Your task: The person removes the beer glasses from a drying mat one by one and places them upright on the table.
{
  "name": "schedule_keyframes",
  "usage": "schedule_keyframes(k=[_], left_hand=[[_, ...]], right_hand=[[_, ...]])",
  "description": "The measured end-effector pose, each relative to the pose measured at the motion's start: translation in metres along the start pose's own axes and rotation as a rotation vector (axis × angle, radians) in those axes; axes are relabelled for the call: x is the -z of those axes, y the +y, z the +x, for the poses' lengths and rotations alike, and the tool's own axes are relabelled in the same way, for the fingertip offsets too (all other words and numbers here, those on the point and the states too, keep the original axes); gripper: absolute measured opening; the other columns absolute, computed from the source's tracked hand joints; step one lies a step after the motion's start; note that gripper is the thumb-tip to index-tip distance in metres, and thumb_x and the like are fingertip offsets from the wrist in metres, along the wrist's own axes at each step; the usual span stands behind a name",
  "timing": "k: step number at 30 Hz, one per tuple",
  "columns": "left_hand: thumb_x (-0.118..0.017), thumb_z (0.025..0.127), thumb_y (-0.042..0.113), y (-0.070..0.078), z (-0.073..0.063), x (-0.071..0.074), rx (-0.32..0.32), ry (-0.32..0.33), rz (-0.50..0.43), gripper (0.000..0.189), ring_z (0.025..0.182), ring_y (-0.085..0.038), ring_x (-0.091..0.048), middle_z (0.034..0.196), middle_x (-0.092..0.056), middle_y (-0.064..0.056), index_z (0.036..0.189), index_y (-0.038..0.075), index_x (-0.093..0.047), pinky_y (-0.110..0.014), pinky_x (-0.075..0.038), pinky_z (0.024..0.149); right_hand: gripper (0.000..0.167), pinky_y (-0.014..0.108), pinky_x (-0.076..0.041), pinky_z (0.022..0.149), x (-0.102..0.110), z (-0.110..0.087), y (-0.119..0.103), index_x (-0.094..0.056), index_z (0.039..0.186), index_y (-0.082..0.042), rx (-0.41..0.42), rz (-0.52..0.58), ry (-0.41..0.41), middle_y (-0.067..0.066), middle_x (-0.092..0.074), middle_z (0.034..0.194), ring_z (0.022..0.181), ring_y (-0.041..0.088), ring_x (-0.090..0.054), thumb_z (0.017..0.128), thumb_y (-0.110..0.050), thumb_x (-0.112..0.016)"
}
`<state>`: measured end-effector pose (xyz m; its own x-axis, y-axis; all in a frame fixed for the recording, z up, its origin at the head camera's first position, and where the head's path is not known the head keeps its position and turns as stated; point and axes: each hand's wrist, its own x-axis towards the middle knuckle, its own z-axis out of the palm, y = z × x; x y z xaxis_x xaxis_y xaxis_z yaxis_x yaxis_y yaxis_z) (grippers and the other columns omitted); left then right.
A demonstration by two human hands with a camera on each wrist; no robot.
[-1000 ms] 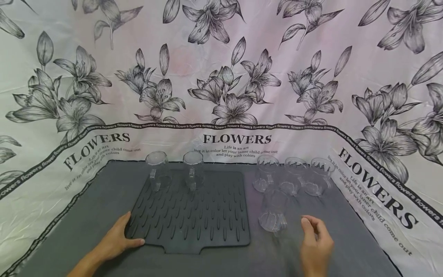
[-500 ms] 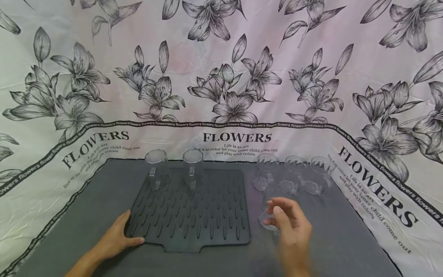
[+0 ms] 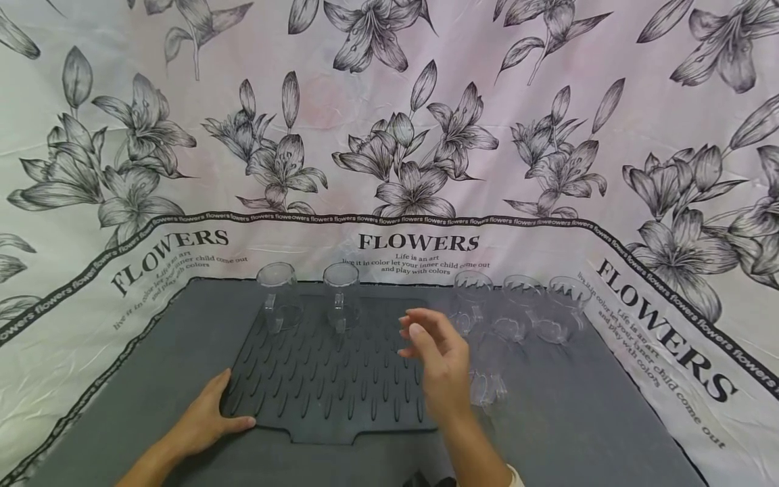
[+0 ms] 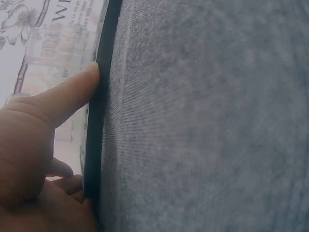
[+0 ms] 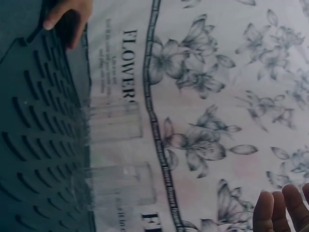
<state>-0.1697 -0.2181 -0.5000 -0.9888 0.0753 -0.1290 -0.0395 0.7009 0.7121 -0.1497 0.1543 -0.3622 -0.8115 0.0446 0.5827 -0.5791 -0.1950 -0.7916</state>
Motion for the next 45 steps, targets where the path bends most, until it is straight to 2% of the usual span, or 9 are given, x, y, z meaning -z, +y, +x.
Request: schedule_keyframes(k=[7, 15, 20, 25, 30, 34, 38, 45], left_hand=[[-0.087, 0.066, 0.047, -0.002, 0.0, 0.0, -0.004, 0.007, 0.015, 0.127, 0.135, -0.054, -0.012, 0.148, -0.012, -0.039, 0.146, -0.017, -0.011, -0.066, -0.018, 0.104], [-0.085, 0.066, 0.05, -0.003, 0.0, -0.001, -0.002, 0.011, 0.026, 0.128, 0.136, -0.054, -0.012, 0.149, -0.012, -0.038, 0.147, -0.016, -0.011, -0.066, -0.019, 0.104], [-0.086, 0.067, 0.047, -0.002, -0.001, 0.0, -0.008, 0.018, 0.035, 0.126, 0.136, -0.053, -0.013, 0.149, -0.013, -0.039, 0.146, -0.017, -0.011, -0.065, -0.019, 0.105], [-0.086, 0.068, 0.045, -0.001, -0.001, -0.002, -0.016, 0.029, 0.035, 0.124, 0.136, -0.053, -0.014, 0.149, -0.014, -0.038, 0.146, -0.017, -0.013, -0.064, -0.02, 0.105], [-0.086, 0.067, 0.045, -0.002, 0.0, -0.003, -0.017, 0.038, 0.032, 0.124, 0.136, -0.053, -0.015, 0.149, -0.015, -0.038, 0.146, -0.017, -0.014, -0.064, -0.02, 0.105], [-0.086, 0.068, 0.045, -0.002, 0.001, -0.003, -0.015, 0.032, 0.024, 0.124, 0.136, -0.052, -0.014, 0.149, -0.014, -0.037, 0.146, -0.016, -0.013, -0.064, -0.019, 0.105], [-0.086, 0.067, 0.045, 0.001, 0.0, -0.001, -0.021, 0.036, 0.024, 0.124, 0.136, -0.053, -0.014, 0.149, -0.014, -0.037, 0.146, -0.016, -0.012, -0.064, -0.019, 0.105], [-0.086, 0.068, 0.045, 0.0, -0.002, -0.001, -0.021, 0.035, 0.03, 0.123, 0.136, -0.052, -0.014, 0.149, -0.014, -0.037, 0.146, -0.016, -0.013, -0.064, -0.02, 0.105]], right_hand=[[0.026, 0.042, -0.055, 0.076, -0.015, 0.02, 0.043, -0.057, 0.12, 0.003, -0.143, -0.015, -0.017, 0.022, -0.057, 0.114, 0.102, 0.036, -0.056, 0.1, -0.015, -0.054], [0.036, 0.046, -0.054, 0.079, -0.025, 0.034, 0.084, -0.055, 0.127, 0.002, -0.205, -0.047, -0.038, 0.021, -0.058, 0.12, 0.108, 0.029, -0.057, 0.099, -0.02, -0.057], [0.039, 0.05, -0.052, 0.083, -0.027, 0.038, 0.106, -0.053, 0.131, 0.0, -0.259, -0.067, -0.062, 0.021, -0.056, 0.126, 0.114, 0.031, -0.055, 0.1, -0.023, -0.057], [0.041, 0.054, -0.05, 0.085, -0.029, 0.041, 0.122, -0.052, 0.133, -0.001, -0.303, -0.084, -0.069, 0.016, -0.057, 0.127, 0.118, 0.032, -0.052, 0.099, -0.023, -0.058], [0.044, 0.05, -0.051, 0.084, -0.031, 0.046, 0.138, -0.052, 0.135, -0.005, -0.355, -0.152, -0.091, 0.012, -0.058, 0.127, 0.117, 0.029, -0.052, 0.098, -0.027, -0.06], [0.048, 0.055, -0.047, 0.088, -0.032, 0.046, 0.147, -0.049, 0.137, -0.006, -0.397, -0.169, -0.119, 0.013, -0.055, 0.13, 0.116, 0.031, -0.053, 0.097, -0.029, -0.061], [0.053, 0.059, -0.043, 0.092, -0.035, 0.048, 0.159, -0.046, 0.139, -0.004, -0.408, -0.167, -0.143, 0.017, -0.052, 0.134, 0.119, 0.032, -0.051, 0.096, -0.032, -0.062], [0.053, 0.055, -0.046, 0.09, -0.043, 0.048, 0.167, -0.047, 0.139, -0.002, -0.421, -0.207, -0.134, 0.016, -0.053, 0.131, 0.116, 0.03, -0.052, 0.096, -0.028, -0.063]])
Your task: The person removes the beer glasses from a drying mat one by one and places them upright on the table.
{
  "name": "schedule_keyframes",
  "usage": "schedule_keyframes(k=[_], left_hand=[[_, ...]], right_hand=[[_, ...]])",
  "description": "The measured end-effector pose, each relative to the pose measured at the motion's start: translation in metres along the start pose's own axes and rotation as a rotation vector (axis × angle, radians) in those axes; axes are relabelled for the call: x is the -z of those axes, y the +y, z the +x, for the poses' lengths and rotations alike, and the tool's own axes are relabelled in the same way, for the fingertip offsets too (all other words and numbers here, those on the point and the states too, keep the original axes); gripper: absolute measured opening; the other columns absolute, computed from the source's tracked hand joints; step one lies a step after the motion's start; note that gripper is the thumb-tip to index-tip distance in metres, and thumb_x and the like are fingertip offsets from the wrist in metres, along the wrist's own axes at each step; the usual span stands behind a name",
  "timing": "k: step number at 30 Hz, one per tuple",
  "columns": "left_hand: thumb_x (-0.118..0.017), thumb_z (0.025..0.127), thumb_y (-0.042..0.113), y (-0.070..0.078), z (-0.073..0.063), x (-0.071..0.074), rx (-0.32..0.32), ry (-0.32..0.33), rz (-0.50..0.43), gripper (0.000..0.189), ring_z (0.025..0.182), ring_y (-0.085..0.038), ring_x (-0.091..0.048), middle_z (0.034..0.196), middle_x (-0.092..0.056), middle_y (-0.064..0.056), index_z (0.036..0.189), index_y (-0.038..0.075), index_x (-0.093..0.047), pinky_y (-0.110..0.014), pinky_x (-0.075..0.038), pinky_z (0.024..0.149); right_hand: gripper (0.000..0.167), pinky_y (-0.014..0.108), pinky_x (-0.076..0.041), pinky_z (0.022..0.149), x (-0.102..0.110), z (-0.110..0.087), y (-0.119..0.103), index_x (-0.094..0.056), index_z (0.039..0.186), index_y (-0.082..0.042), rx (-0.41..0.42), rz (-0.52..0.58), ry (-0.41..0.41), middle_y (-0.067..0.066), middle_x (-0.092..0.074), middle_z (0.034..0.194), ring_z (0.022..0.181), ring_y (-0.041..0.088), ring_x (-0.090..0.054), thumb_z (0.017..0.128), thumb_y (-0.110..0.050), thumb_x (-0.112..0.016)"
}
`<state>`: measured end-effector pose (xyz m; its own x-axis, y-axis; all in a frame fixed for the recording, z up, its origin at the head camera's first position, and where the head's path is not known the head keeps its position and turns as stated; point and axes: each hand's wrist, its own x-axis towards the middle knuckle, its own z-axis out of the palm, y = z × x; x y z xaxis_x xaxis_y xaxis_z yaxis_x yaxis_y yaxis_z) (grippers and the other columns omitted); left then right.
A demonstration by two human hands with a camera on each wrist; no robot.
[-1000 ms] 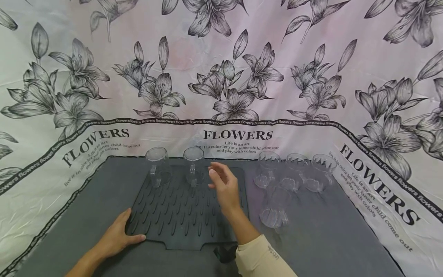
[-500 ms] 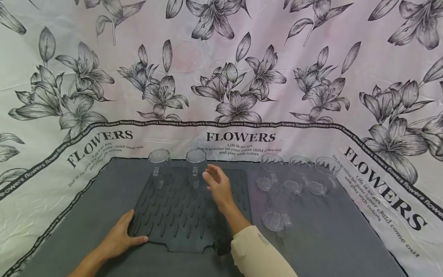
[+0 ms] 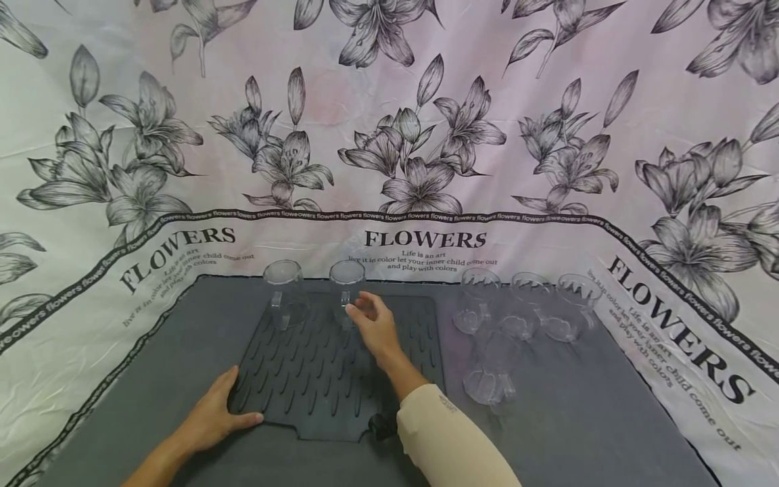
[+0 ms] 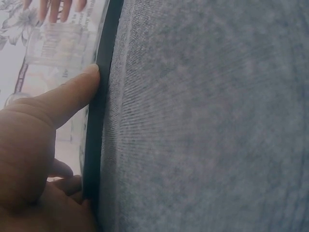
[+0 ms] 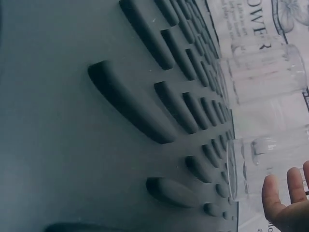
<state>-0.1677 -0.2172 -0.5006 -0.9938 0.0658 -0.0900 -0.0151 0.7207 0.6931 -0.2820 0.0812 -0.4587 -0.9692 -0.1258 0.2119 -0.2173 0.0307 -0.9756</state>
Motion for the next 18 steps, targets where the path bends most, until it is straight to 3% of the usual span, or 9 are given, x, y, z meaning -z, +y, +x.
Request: schedule_keyframes(k=[6, 10, 18], left_hand=[[-0.086, 0.067, 0.046, -0.002, 0.0, -0.001, 0.011, 0.004, 0.001, 0.124, 0.136, -0.052, -0.014, 0.149, -0.014, -0.037, 0.147, -0.015, -0.014, -0.065, -0.02, 0.105], [-0.086, 0.068, 0.046, -0.004, 0.002, -0.001, 0.009, 0.005, -0.007, 0.124, 0.137, -0.052, -0.013, 0.15, -0.014, -0.036, 0.147, -0.015, -0.013, -0.064, -0.019, 0.105], [-0.086, 0.068, 0.045, -0.004, 0.002, -0.002, 0.012, 0.004, -0.005, 0.123, 0.136, -0.052, -0.014, 0.149, -0.014, -0.037, 0.147, -0.015, -0.014, -0.065, -0.019, 0.105]], right_hand=[[0.049, 0.054, -0.048, 0.089, -0.004, 0.002, -0.003, -0.05, 0.136, 0.0, -0.034, -0.006, -0.009, 0.015, -0.056, 0.127, 0.115, 0.031, -0.054, 0.096, -0.027, -0.062], [0.046, 0.055, -0.047, 0.089, -0.005, 0.002, -0.017, -0.05, 0.134, 0.005, -0.081, 0.02, -0.066, 0.02, -0.055, 0.129, 0.116, 0.034, -0.054, 0.098, -0.022, -0.06], [0.049, 0.051, -0.05, 0.088, -0.009, 0.017, 0.009, -0.056, 0.13, 0.0, -0.147, 0.068, -0.115, 0.014, -0.059, 0.125, 0.118, 0.033, -0.052, 0.096, -0.034, -0.062]])
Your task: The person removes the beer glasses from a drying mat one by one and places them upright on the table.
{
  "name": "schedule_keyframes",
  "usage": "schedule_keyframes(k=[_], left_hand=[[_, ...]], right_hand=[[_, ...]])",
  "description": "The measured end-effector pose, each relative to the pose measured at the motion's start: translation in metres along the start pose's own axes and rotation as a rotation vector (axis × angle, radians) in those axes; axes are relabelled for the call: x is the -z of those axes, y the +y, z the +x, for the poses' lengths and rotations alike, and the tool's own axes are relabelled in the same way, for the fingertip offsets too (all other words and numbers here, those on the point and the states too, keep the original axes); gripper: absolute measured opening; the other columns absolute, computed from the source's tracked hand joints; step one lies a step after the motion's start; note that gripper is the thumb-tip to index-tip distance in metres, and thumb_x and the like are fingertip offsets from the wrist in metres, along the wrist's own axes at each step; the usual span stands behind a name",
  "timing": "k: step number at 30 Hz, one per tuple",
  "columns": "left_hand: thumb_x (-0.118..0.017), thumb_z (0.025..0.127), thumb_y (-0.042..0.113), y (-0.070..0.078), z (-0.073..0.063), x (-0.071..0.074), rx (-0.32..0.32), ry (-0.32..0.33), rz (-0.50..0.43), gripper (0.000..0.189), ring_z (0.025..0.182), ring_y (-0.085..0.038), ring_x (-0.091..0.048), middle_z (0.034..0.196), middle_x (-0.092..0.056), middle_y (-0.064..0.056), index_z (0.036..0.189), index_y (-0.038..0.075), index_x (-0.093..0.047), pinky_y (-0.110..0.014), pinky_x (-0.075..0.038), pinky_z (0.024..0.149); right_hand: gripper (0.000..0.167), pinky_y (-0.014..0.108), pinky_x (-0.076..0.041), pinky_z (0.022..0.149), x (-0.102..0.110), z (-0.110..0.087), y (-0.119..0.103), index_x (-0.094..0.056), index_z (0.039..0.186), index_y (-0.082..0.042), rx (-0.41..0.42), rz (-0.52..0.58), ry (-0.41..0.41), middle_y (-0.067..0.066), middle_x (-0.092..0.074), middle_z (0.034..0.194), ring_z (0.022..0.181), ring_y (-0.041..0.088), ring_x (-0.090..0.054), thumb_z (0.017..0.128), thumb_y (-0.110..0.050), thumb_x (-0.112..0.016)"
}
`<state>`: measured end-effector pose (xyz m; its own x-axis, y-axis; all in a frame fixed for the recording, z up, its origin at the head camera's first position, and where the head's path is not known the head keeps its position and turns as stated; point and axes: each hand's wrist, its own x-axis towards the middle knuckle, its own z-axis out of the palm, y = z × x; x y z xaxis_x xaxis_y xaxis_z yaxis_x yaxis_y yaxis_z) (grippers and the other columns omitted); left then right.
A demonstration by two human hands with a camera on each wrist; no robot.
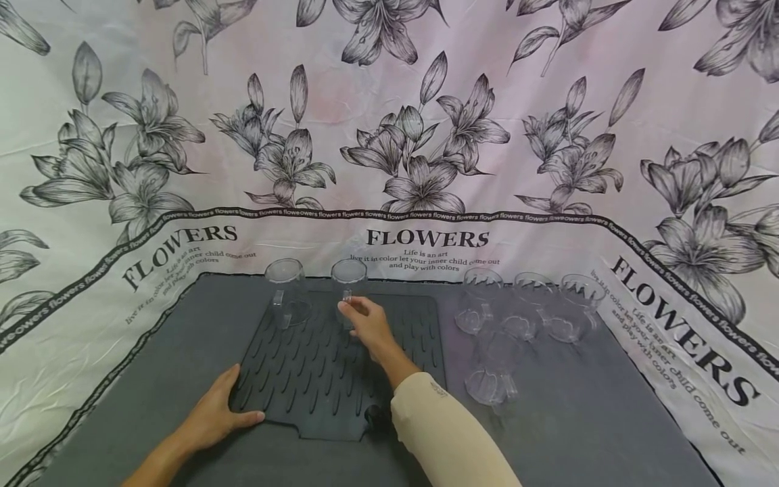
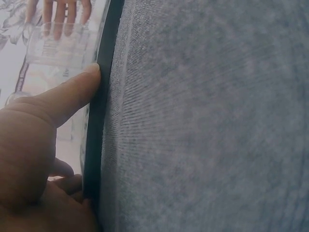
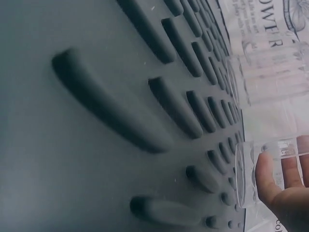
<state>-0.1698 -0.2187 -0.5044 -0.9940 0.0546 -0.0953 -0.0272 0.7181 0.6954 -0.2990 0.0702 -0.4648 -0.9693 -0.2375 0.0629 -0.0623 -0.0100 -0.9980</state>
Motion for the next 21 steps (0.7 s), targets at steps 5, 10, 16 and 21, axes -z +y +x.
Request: schedule_keyframes(k=[5, 10, 16, 21], left_hand=[[-0.086, 0.068, 0.046, 0.0016, -0.0012, 0.0005, 0.0, 0.001, 0.016, 0.122, 0.136, -0.053, -0.015, 0.149, -0.015, -0.037, 0.147, -0.014, -0.015, -0.065, -0.021, 0.104], [-0.086, 0.068, 0.045, 0.0007, -0.0017, 0.0004, -0.006, 0.003, 0.006, 0.122, 0.135, -0.053, -0.015, 0.149, -0.015, -0.037, 0.146, -0.015, -0.015, -0.065, -0.021, 0.104], [-0.086, 0.068, 0.046, -0.0011, -0.0017, -0.0007, 0.011, 0.0, -0.005, 0.123, 0.136, -0.053, -0.014, 0.149, -0.014, -0.037, 0.147, -0.014, -0.014, -0.066, -0.02, 0.103], [-0.085, 0.069, 0.046, -0.0004, -0.0008, -0.0008, 0.0, 0.008, 0.005, 0.122, 0.136, -0.054, -0.014, 0.149, -0.014, -0.038, 0.147, -0.014, -0.014, -0.066, -0.02, 0.104]], right_hand=[[0.049, 0.047, -0.051, 0.087, -0.004, 0.0025, 0.004, -0.058, 0.127, -0.001, -0.027, 0.044, -0.033, 0.013, -0.063, 0.119, 0.117, 0.033, -0.054, 0.095, -0.037, -0.063], [0.048, 0.048, -0.051, 0.088, -0.0083, 0.004, 0.0043, -0.057, 0.125, 0.005, -0.047, 0.099, -0.032, 0.014, -0.066, 0.108, 0.109, 0.029, -0.059, 0.096, -0.033, -0.062], [0.048, 0.049, -0.05, 0.088, -0.0106, 0.0068, 0.0063, -0.057, 0.121, 0.008, -0.042, 0.169, -0.011, 0.017, -0.064, 0.103, 0.103, 0.03, -0.06, 0.1, -0.036, -0.055], [0.045, 0.052, -0.049, 0.088, -0.0104, 0.0071, 0.0069, -0.061, 0.116, 0.005, -0.057, 0.21, 0.04, 0.017, -0.065, 0.101, 0.098, 0.028, -0.062, 0.099, -0.036, -0.056]])
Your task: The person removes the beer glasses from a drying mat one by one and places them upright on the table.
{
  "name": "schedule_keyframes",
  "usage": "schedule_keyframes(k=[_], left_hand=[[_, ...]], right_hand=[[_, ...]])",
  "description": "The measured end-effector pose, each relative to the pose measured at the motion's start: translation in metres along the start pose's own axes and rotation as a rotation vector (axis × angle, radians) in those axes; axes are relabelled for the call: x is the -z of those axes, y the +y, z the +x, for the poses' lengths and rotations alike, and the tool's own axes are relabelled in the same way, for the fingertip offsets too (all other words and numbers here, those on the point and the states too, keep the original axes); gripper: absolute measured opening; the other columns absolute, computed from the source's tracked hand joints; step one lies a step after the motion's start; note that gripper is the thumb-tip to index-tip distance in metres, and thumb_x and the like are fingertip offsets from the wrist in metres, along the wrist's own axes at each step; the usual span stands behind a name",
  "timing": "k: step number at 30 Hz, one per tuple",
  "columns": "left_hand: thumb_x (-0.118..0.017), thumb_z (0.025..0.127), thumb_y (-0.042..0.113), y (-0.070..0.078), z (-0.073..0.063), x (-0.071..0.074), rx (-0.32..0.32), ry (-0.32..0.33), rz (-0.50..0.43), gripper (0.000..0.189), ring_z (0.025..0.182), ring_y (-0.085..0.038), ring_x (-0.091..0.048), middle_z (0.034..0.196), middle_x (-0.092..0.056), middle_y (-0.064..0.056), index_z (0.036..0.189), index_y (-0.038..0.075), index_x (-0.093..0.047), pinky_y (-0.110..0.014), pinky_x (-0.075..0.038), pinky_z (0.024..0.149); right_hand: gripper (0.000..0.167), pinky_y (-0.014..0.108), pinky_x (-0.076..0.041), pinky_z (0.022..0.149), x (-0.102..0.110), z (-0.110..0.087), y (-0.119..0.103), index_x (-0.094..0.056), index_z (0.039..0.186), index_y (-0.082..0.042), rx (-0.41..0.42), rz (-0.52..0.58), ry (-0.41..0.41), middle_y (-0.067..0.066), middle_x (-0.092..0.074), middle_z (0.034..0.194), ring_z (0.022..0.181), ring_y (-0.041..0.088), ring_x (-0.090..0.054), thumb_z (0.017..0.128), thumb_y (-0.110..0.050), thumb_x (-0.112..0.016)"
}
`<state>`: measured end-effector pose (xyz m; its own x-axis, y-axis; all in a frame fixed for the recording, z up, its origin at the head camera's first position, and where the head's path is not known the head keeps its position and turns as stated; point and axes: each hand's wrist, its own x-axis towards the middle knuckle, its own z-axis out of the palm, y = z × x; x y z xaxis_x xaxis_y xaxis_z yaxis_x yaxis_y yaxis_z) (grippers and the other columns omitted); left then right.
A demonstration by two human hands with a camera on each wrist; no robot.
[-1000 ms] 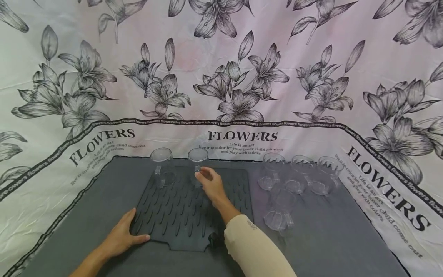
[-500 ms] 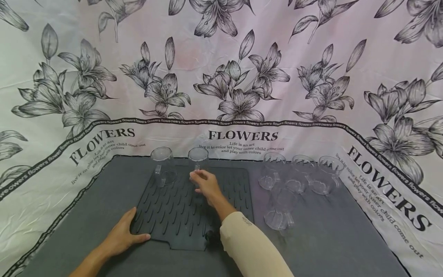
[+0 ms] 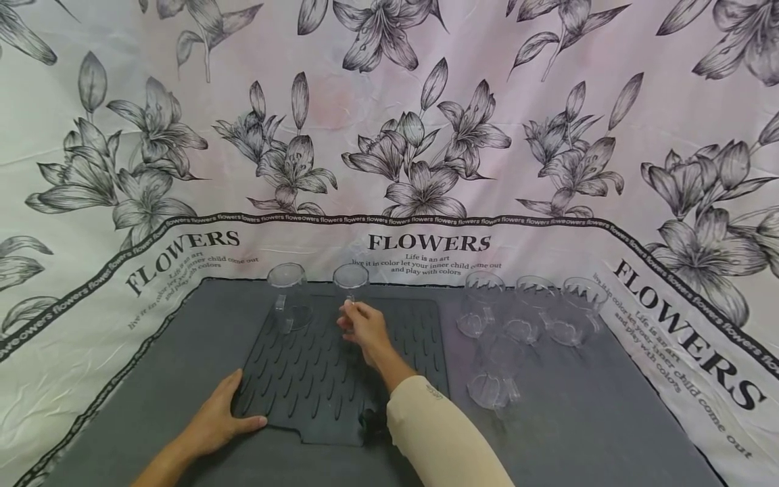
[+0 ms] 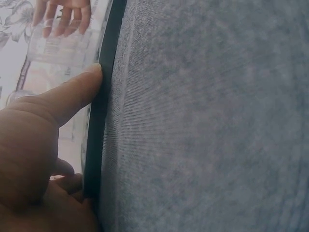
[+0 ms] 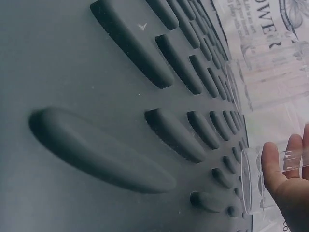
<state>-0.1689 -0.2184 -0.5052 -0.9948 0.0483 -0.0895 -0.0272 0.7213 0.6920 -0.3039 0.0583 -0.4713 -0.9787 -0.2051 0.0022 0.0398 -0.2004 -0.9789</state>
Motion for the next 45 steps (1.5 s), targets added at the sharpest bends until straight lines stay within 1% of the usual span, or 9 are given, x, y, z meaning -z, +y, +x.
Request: schedule_keyframes(k=[9, 13, 18, 21, 29, 31, 35, 38, 45], left_hand=[[-0.086, 0.068, 0.046, -0.001, 0.0, -0.002, -0.009, 0.007, -0.011, 0.122, 0.136, -0.053, -0.014, 0.149, -0.015, -0.038, 0.147, -0.014, -0.014, -0.066, -0.02, 0.104], [-0.086, 0.069, 0.045, -0.002, 0.0, -0.001, -0.013, 0.009, -0.014, 0.121, 0.136, -0.052, -0.014, 0.15, -0.014, -0.037, 0.148, -0.013, -0.014, -0.065, -0.019, 0.105], [-0.086, 0.068, 0.045, 0.001, -0.001, -0.001, -0.01, 0.009, 0.002, 0.121, 0.136, -0.053, -0.016, 0.149, -0.016, -0.038, 0.147, -0.015, -0.015, -0.065, -0.021, 0.104], [-0.086, 0.068, 0.046, 0.002, -0.001, -0.001, -0.006, 0.008, 0.005, 0.121, 0.135, -0.053, -0.015, 0.148, -0.016, -0.038, 0.147, -0.015, -0.016, -0.065, -0.021, 0.104], [-0.085, 0.069, 0.046, 0.002, -0.003, -0.001, -0.022, 0.011, 0.01, 0.121, 0.135, -0.054, -0.015, 0.148, -0.015, -0.039, 0.146, -0.015, -0.015, -0.066, -0.021, 0.104], [-0.085, 0.069, 0.046, 0.002, -0.003, -0.001, -0.022, 0.01, 0.009, 0.12, 0.135, -0.054, -0.015, 0.148, -0.015, -0.039, 0.146, -0.015, -0.015, -0.066, -0.021, 0.104], [-0.085, 0.069, 0.046, 0.0, -0.002, -0.002, -0.019, 0.007, 0.007, 0.121, 0.135, -0.054, -0.015, 0.148, -0.015, -0.04, 0.146, -0.016, -0.015, -0.066, -0.021, 0.103], [-0.085, 0.069, 0.047, -0.001, -0.001, -0.002, -0.014, 0.002, 0.009, 0.121, 0.134, -0.055, -0.016, 0.148, -0.015, -0.04, 0.146, -0.017, -0.015, -0.066, -0.022, 0.103], [-0.085, 0.069, 0.048, 0.0, 0.001, -0.001, -0.013, -0.007, -0.004, 0.123, 0.134, -0.055, -0.015, 0.148, -0.015, -0.04, 0.146, -0.017, -0.014, -0.066, -0.023, 0.103]], right_hand=[[0.038, 0.049, -0.052, 0.085, 0.004, -0.012, -0.007, -0.063, 0.112, 0.001, -0.033, 0.011, 0.024, 0.016, -0.065, 0.101, 0.095, 0.027, -0.063, 0.098, -0.034, -0.058], [0.039, 0.048, -0.053, 0.082, 0.007, -0.021, -0.015, -0.062, 0.111, 0.003, -0.002, 0.002, 0.016, 0.014, -0.065, 0.098, 0.094, 0.027, -0.063, 0.098, -0.033, -0.059], [0.031, 0.047, -0.054, 0.08, 0.012, -0.035, -0.023, -0.063, 0.105, 0.002, 0.023, 0.014, 0.007, 0.013, -0.064, 0.095, 0.091, 0.025, -0.064, 0.098, -0.028, -0.06], [0.028, 0.047, -0.054, 0.079, 0.015, -0.046, -0.029, -0.063, 0.103, 0.003, 0.052, 0.004, -0.013, 0.014, -0.064, 0.094, 0.09, 0.025, -0.063, 0.098, -0.025, -0.06], [0.042, 0.052, -0.051, 0.083, 0.021, -0.079, -0.051, -0.055, 0.11, 0.014, 0.139, -0.004, -0.142, 0.017, -0.061, 0.096, 0.095, 0.029, -0.06, 0.097, -0.025, -0.061], [0.04, 0.053, -0.051, 0.084, 0.021, -0.088, -0.057, -0.054, 0.11, 0.014, 0.157, 0.002, -0.164, 0.016, -0.061, 0.096, 0.095, 0.028, -0.06, 0.097, -0.023, -0.061], [0.03, 0.054, -0.05, 0.085, 0.023, -0.106, -0.067, -0.059, 0.106, 0.006, 0.188, -0.005, -0.206, 0.015, -0.061, 0.094, 0.094, 0.027, -0.06, 0.098, -0.023, -0.06], [0.024, 0.054, -0.05, 0.085, 0.025, -0.118, -0.073, -0.063, 0.103, -0.001, 0.193, -0.007, -0.218, 0.014, -0.061, 0.094, 0.094, 0.027, -0.06, 0.098, -0.024, -0.06], [0.027, 0.052, -0.052, 0.083, 0.033, -0.142, -0.081, -0.06, 0.103, 0.006, 0.194, -0.005, -0.21, 0.013, -0.06, 0.089, 0.089, 0.023, -0.06, 0.101, -0.021, -0.055]])
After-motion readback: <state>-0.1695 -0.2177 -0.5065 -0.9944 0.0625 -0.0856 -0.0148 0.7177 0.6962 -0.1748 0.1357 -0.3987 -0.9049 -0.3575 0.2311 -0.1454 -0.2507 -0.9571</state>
